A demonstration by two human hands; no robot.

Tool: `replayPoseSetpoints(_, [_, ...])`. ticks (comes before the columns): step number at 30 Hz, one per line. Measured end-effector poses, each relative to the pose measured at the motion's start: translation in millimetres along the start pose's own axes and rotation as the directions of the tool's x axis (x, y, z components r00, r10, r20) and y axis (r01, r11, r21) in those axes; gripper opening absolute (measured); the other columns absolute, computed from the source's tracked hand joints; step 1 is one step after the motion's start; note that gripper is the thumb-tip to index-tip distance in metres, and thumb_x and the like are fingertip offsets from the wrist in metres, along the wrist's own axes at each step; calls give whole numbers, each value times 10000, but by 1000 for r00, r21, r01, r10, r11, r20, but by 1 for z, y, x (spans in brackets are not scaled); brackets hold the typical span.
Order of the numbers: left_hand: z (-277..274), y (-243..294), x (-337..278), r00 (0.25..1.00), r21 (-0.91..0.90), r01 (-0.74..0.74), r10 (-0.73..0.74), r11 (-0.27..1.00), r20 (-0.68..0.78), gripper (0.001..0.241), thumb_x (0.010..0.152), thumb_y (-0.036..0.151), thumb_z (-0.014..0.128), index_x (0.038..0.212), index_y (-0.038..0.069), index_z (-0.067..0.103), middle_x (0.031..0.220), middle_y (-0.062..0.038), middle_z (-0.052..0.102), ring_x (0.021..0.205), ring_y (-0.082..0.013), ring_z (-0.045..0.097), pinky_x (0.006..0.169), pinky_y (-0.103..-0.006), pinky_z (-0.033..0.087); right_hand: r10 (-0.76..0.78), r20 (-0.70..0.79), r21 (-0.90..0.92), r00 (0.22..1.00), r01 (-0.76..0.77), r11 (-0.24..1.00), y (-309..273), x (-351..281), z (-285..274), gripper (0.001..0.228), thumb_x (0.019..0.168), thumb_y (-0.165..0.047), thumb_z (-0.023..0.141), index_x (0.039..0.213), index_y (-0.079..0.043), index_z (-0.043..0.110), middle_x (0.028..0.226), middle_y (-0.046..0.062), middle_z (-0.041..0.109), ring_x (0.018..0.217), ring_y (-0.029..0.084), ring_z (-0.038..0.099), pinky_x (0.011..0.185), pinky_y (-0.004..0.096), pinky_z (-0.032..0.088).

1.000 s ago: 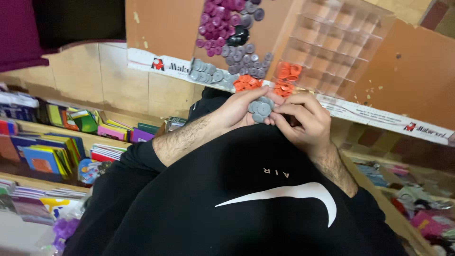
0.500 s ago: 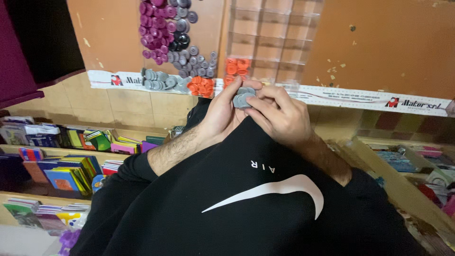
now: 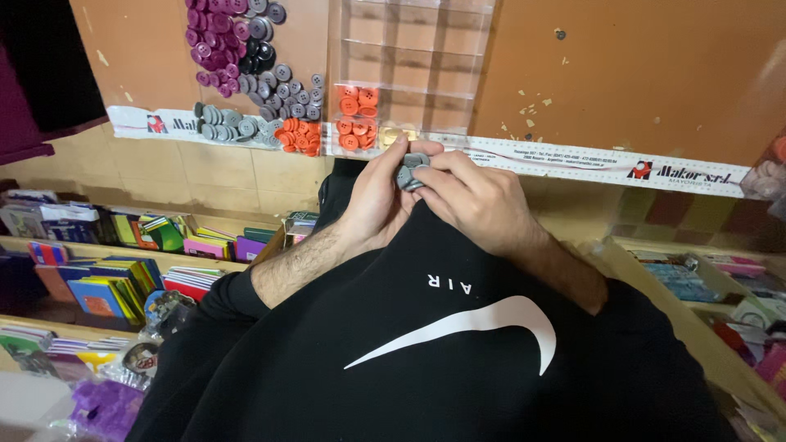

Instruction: The person sorts colored buttons from a pile into separate compartments of a transparent plastic tray by hand.

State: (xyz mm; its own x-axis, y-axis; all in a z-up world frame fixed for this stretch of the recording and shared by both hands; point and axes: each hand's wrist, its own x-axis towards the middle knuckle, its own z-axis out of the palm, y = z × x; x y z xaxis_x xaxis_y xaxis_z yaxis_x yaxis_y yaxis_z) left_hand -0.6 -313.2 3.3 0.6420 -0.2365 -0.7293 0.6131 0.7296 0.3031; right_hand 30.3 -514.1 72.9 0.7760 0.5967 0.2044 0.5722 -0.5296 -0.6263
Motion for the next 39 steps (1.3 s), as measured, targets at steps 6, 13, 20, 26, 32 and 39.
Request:
replayPoseSetpoints(6, [-25, -5, 4, 999, 68, -46, 45, 997, 18, 500, 1302, 335, 605, 1401, -123, 781, 1188, -275, 870, 1028, -337, 931, 866, -500, 821, -48, -21, 79, 999, 49, 996, -12, 8, -2, 85, 1208, -67, 811, 1265, -28, 860, 1079, 87, 780, 823, 268, 858, 702, 372, 711])
replayPoseSetpoints(13, [-33, 22, -9, 997, 28, 13, -15, 1000, 76, 514, 1303, 371, 615, 1339, -108, 797, 1160, -291, 871, 992, -346, 932, 772, -456, 824, 50, -99, 346, 994, -13, 938, -26, 9, 15, 162, 1149, -68, 875, 1307, -72, 913, 1160, 55, 838, 940, 284, 881, 764, 378, 707])
replayPoseSetpoints(20, [-50, 60, -18, 984, -12, 121, -118, 993, 131, 513, 1311, 377, 581, 1257, -88, 792, 1047, -318, 853, 907, -389, 926, 738, -406, 820, 508, -164, 530, 845, -359, 768, 15, -30, 19, 193, 1094, 15, 973, 1278, -3, 919, 1160, 149, 867, 767, 158, 689, 688, 305, 563])
replayPoseSetpoints(26, [-62, 92, -18, 968, 13, 170, -170, 985, 187, 516, 1310, 390, 563, 1257, -74, 783, 1112, -330, 866, 1004, -399, 933, 853, -433, 828, 553, -207, 261, 807, -499, 826, 17, -36, 25, 233, 1094, 122, 985, 1280, -8, 934, 1024, 145, 840, 625, 207, 661, 595, 311, 523])
replayPoseSetpoints(32, [-77, 114, -11, 945, 53, 217, -223, 975, 238, 532, 1309, 413, 551, 1283, -70, 774, 1148, -337, 864, 1046, -398, 930, 892, -435, 824, 476, -161, 14, 865, -480, 877, -16, -5, 36, 217, 1110, 76, 931, 1264, -76, 944, 1058, 121, 918, 766, 314, 819, 688, 396, 630])
replayPoseSetpoints(39, [-65, 151, -28, 928, 82, 268, -280, 960, 247, 544, 1325, 363, 513, 1382, -131, 734, 1356, -394, 842, 1206, -402, 903, 1030, -481, 795, 420, -284, -64, 862, -454, 889, -41, 7, 49, 167, 1151, 8, 946, 1243, -131, 945, 1161, 25, 900, 907, 277, 853, 789, 381, 668])
